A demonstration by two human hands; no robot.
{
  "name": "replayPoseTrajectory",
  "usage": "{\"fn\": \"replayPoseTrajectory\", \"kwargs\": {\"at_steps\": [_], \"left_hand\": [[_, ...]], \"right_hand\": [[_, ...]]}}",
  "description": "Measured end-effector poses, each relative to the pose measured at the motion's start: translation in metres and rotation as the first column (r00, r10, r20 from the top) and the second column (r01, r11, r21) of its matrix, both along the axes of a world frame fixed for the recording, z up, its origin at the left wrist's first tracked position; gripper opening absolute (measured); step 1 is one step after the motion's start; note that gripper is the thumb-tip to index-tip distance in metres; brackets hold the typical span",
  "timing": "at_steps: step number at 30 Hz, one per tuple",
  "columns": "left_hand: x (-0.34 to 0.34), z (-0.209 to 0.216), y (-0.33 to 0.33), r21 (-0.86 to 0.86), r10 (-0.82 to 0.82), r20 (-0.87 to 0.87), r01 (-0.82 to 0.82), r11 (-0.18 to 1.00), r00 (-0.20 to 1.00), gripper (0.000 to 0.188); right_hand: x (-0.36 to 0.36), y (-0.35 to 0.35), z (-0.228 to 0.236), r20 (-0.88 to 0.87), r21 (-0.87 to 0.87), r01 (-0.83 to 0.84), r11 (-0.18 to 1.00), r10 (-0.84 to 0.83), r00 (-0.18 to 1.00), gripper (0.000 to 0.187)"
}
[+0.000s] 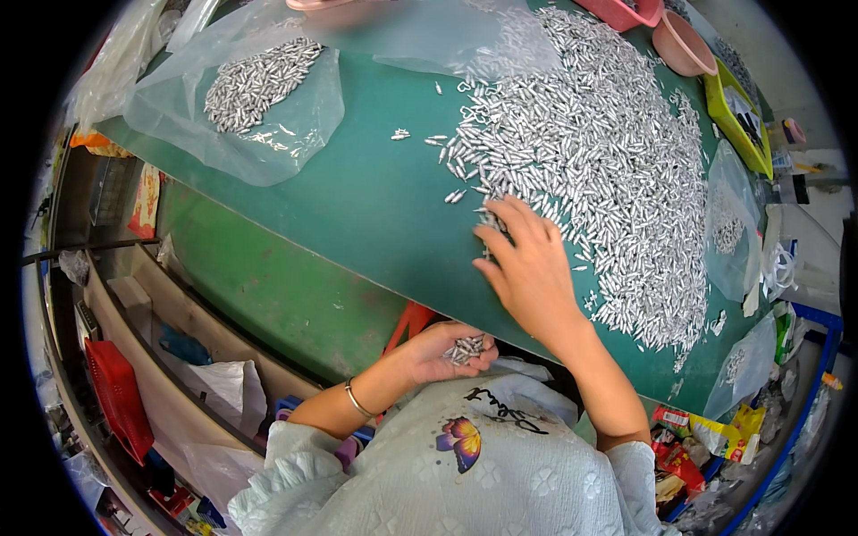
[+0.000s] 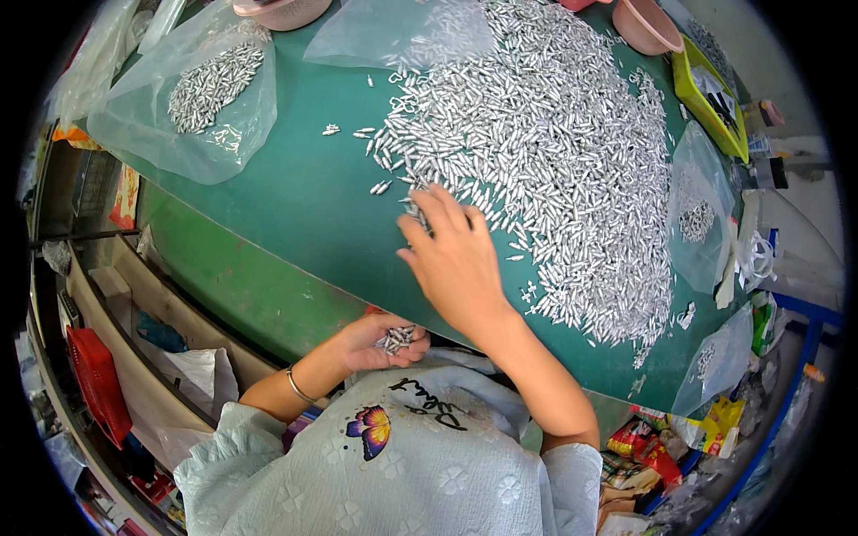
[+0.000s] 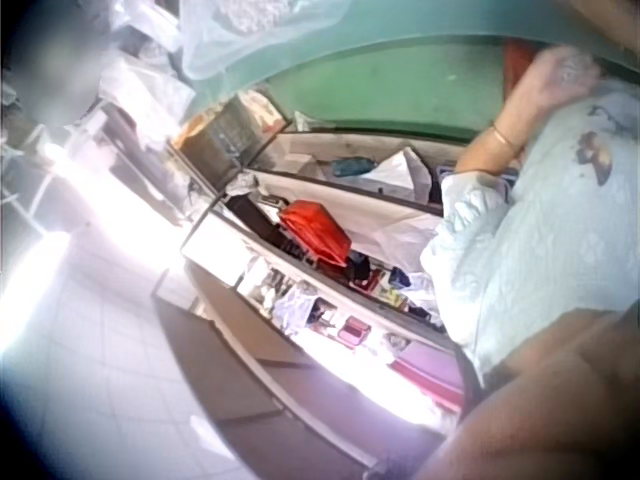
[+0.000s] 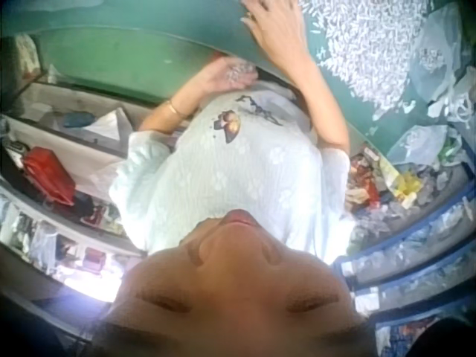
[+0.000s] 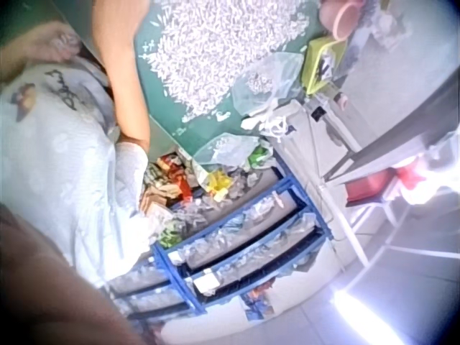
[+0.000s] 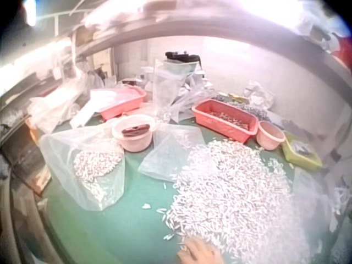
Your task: The person sorts a large pile of small silver cylindrical parts on a green table. They repeatedly gather handfuls of parts, transfer them between hands, and place them into a clear plastic bag. The person also uses a small pink bowl to scoop parts from the table.
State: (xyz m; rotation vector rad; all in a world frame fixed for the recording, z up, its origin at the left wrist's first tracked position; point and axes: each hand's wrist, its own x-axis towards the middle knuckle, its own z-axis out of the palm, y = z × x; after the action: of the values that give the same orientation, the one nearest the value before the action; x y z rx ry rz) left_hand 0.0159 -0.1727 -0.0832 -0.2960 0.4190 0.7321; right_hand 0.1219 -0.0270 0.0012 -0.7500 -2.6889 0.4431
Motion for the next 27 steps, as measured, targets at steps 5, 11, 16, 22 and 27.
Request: {"fn": "replayPoseTrajectory", "kwargs": {"at_steps": [5, 11, 16, 22, 27], "left_hand": [[0.003, -0.001, -0.001, -0.011, -0.017, 0.007, 0.017, 1.000, 1.000, 0.027], [0.006, -0.010, -0.004, 0.027, -0.018, 0.065, 0.017, 0.999, 0.998, 0.030], [-0.002, 0.025, -0.005, -0.050, -0.081, -0.150, 0.075, 0.996, 0.985, 0.033], [-0.076, 0.099, 0.011, -0.033, 0.356, -0.066, -0.359, 0.933, 0.932, 0.028], [-0.215, 0.101, 0.096, 0.161, 0.952, -0.066, -0.939, 0.306, 0.299, 0.029]], "right_hand": [[0.053, 0.011, -0.002, -0.008, -0.006, 0.029, 1.000, -0.029, 1.000, 0.025], [0.052, 0.027, 0.015, -0.050, -0.089, 0.269, 0.959, -0.274, 0.960, 0.027], [0.008, 0.034, 0.009, -0.007, -0.059, 0.107, 0.992, -0.108, 0.994, 0.050], [0.004, 0.028, -0.003, 0.105, -0.002, 0.122, 0.993, -0.121, 0.987, 0.051], [0.001, 0.026, 0.004, 0.118, 0.015, 0.099, 0.995, -0.100, 0.988, 0.050]]}}
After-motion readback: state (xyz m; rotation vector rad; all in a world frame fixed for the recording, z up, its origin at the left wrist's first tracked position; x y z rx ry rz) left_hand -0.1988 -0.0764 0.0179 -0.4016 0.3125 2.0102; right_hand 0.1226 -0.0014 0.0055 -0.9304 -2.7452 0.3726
